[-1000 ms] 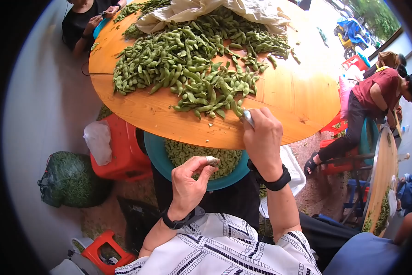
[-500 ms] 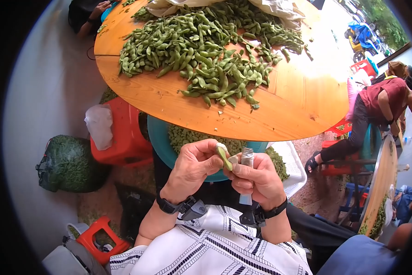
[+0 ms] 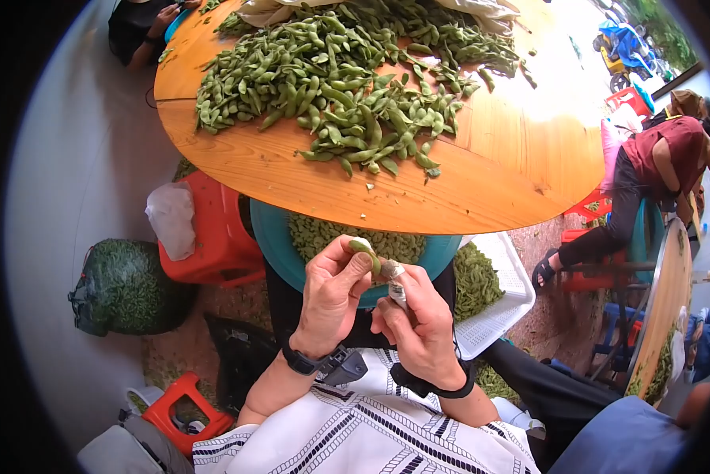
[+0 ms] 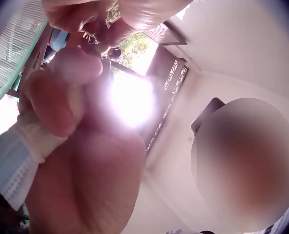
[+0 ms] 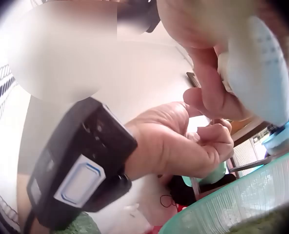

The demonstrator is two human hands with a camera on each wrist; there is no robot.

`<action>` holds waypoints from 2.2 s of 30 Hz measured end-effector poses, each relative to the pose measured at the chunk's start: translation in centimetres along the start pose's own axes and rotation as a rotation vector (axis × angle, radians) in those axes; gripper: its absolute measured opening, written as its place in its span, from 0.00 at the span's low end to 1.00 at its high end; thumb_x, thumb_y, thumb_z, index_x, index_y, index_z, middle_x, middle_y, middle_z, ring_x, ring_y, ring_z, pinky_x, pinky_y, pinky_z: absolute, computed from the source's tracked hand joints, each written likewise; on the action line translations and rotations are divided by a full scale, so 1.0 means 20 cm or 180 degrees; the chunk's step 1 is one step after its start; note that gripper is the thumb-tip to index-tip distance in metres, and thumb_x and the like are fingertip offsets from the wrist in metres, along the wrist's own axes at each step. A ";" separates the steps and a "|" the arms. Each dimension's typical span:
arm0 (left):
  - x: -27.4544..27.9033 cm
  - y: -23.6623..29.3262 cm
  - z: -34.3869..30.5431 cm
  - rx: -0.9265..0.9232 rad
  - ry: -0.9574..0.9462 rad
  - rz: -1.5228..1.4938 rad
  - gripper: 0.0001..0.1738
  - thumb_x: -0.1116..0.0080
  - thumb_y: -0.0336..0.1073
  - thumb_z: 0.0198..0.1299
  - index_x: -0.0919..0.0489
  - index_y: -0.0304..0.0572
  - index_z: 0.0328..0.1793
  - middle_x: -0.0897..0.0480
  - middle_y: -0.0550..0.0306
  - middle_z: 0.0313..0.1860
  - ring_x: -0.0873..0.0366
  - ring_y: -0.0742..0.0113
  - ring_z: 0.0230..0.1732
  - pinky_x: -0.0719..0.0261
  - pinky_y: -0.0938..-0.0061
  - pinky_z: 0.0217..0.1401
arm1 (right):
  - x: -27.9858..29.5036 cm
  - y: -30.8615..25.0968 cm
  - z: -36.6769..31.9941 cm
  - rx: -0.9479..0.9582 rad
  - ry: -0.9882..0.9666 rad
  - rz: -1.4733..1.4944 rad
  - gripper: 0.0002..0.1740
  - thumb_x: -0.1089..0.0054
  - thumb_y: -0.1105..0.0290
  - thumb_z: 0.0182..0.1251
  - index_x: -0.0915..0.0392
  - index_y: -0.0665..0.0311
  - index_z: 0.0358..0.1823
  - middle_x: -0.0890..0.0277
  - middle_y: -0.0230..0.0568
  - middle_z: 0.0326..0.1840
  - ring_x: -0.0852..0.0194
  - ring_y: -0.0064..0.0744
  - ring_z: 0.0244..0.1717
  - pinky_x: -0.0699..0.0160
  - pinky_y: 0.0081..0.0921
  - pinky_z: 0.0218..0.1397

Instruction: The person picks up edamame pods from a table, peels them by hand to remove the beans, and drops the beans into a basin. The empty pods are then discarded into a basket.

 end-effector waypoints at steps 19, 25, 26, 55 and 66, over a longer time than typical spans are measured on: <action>-0.02 0.03 -0.04 -0.0763 0.0268 0.0944 0.06 0.36 0.31 0.67 0.24 0.40 0.43 0.24 0.68 0.35 0.35 0.84 0.31 0.37 0.86 0.33 | 0.01 0.03 0.00 -0.0164 0.0279 0.0187 0.18 0.47 0.89 0.65 0.25 0.78 0.56 0.26 0.43 0.52 0.21 0.20 0.28 0.26 0.16 0.25; -0.02 0.09 -0.03 -0.0615 -0.0225 0.1377 0.09 0.43 0.37 0.72 0.25 0.39 0.41 0.30 0.69 0.33 0.34 0.83 0.32 0.37 0.85 0.33 | 0.02 0.08 -0.01 -0.1014 -0.0270 0.1018 0.14 0.44 0.86 0.66 0.22 0.76 0.53 0.28 0.35 0.42 0.25 0.17 0.26 0.34 0.15 0.22; -0.02 0.07 -0.02 -0.0064 -0.0464 0.1139 0.12 0.45 0.40 0.72 0.24 0.39 0.41 0.31 0.69 0.32 0.34 0.83 0.32 0.37 0.86 0.33 | 0.00 0.10 -0.02 -0.1263 -0.0436 0.1390 0.13 0.43 0.85 0.67 0.22 0.75 0.53 0.29 0.33 0.40 0.26 0.17 0.26 0.37 0.15 0.21; 0.04 -0.05 -0.04 0.0432 -0.0296 -0.0210 0.06 0.41 0.36 0.71 0.22 0.42 0.45 0.18 0.63 0.41 0.19 0.76 0.43 0.21 0.79 0.50 | 0.00 0.07 -0.03 -0.0481 0.0027 0.0331 0.16 0.44 0.86 0.66 0.23 0.76 0.56 0.26 0.39 0.45 0.22 0.18 0.28 0.30 0.15 0.24; 0.10 -0.03 -0.02 0.0601 -0.0300 0.0218 0.11 0.39 0.39 0.70 0.22 0.38 0.44 0.18 0.63 0.36 0.26 0.80 0.32 0.26 0.83 0.36 | 0.05 0.08 -0.04 -0.0605 0.0118 0.0268 0.17 0.44 0.86 0.66 0.23 0.75 0.57 0.26 0.39 0.45 0.21 0.19 0.29 0.28 0.15 0.25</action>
Point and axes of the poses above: each hand's wrist, its own z-axis towards the middle knuckle, its own x-axis out of the back of the hand, y = z × x, the point moved 6 cm from there along z, towards the middle knuckle
